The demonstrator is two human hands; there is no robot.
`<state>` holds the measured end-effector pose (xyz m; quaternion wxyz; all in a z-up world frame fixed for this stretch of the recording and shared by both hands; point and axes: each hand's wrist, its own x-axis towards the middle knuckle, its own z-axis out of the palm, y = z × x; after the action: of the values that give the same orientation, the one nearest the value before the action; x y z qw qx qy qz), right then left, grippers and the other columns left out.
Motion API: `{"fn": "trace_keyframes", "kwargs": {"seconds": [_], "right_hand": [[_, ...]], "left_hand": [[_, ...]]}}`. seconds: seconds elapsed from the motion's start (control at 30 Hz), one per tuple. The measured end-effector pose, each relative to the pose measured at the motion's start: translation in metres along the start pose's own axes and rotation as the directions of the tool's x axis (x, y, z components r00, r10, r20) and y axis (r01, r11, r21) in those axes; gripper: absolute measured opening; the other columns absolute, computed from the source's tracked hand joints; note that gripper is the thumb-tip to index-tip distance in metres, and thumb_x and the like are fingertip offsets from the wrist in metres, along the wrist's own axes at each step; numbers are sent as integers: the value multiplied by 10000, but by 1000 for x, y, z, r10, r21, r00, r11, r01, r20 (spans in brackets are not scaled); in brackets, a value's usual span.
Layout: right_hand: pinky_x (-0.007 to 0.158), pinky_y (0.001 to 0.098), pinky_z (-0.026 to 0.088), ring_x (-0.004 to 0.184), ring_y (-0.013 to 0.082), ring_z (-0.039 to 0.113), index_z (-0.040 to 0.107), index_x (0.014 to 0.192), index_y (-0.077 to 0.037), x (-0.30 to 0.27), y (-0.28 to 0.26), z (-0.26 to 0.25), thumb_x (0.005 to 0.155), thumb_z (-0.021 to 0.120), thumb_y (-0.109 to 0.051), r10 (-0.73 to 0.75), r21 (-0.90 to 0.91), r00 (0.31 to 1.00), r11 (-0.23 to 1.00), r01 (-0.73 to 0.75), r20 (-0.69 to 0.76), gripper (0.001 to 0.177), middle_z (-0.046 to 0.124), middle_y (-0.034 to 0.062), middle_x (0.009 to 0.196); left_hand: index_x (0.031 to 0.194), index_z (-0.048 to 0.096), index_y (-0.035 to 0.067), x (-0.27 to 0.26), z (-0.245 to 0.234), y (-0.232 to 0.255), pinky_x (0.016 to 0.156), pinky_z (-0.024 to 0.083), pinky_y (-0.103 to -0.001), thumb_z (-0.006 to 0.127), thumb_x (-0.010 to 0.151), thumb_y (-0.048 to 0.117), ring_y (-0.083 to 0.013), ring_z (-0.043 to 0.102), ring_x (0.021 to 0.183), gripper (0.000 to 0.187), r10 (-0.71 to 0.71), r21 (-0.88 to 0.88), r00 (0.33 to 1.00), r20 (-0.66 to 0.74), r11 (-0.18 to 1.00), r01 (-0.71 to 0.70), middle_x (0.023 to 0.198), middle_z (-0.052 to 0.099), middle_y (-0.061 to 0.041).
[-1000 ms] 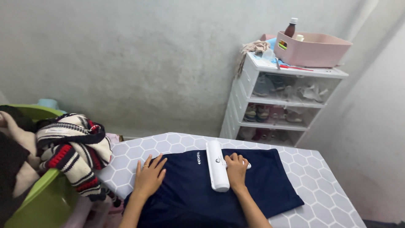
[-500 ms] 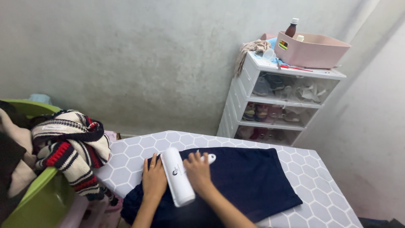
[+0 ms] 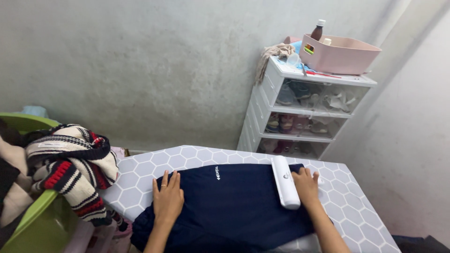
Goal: The person steams two pieces of clothing on an ironing board. First, a dark blue sweatshirt is laid out, smoothed, and steamed on both sides. Then, a black Adidas shirt is placed on the board and steamed on both sides using a handheld garment steamer.
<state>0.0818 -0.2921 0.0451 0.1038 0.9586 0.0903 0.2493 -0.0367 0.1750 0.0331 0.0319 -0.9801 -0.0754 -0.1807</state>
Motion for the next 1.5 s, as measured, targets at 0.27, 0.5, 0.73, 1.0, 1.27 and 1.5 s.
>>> {"fn": "trace_keyframes", "kwargs": {"seconds": [0.27,0.5,0.73,1.0,1.27,1.5], "right_hand": [[893,562,445,1058,251,622,707,911,-171,31,-150,-41,849,641,-236,-293,289,943,899,329,-159,111,642,71,1026],[960,523,404,1097,274,556,760,797,-127,21,-236,-25,829,617,-149,-408,256,904,867,427,-124,148,643,98,1021],[947,526,475,1055,305,630,788,793,-130,6,6,47,798,633,-201,-7,-49,999,999,9,38,171,681,122,1047],[1004,647,413,1146,289,624,787,786,-145,8,41,21,807,620,-194,-6,-105,993,994,-7,-118,175,690,116,1090],[973,578,424,1079,305,612,736,694,-116,27,-192,-24,784,632,-166,-345,272,904,871,408,-252,146,653,128,1004],[903,505,465,1004,313,606,747,703,-155,32,-82,26,775,661,-226,-200,183,967,956,227,-155,132,652,122,1000]], "left_hand": [[1574,411,332,1,-13,32,1167,28,-679,450,916,578,-358,169,1518,704,-80,-126,991,103,988,93,1613,326,-191],[1515,436,316,1,10,30,1170,92,-715,386,1000,479,-329,227,1540,543,-89,67,995,38,994,86,1615,357,-143],[1531,415,313,2,18,30,1178,68,-706,381,989,457,-321,240,1534,561,-86,48,996,15,995,85,1594,377,-152],[1548,442,89,5,26,55,1247,74,-537,431,984,505,-277,191,1574,700,-45,129,999,-8,991,45,1638,339,-142],[1503,420,348,6,10,61,1228,92,-608,527,917,618,-380,136,1548,654,123,-213,982,145,973,-90,1674,212,-19],[1553,356,381,8,-7,61,1225,69,-601,530,882,677,-378,107,1546,754,104,-198,979,178,978,-68,1668,200,-29]]}}
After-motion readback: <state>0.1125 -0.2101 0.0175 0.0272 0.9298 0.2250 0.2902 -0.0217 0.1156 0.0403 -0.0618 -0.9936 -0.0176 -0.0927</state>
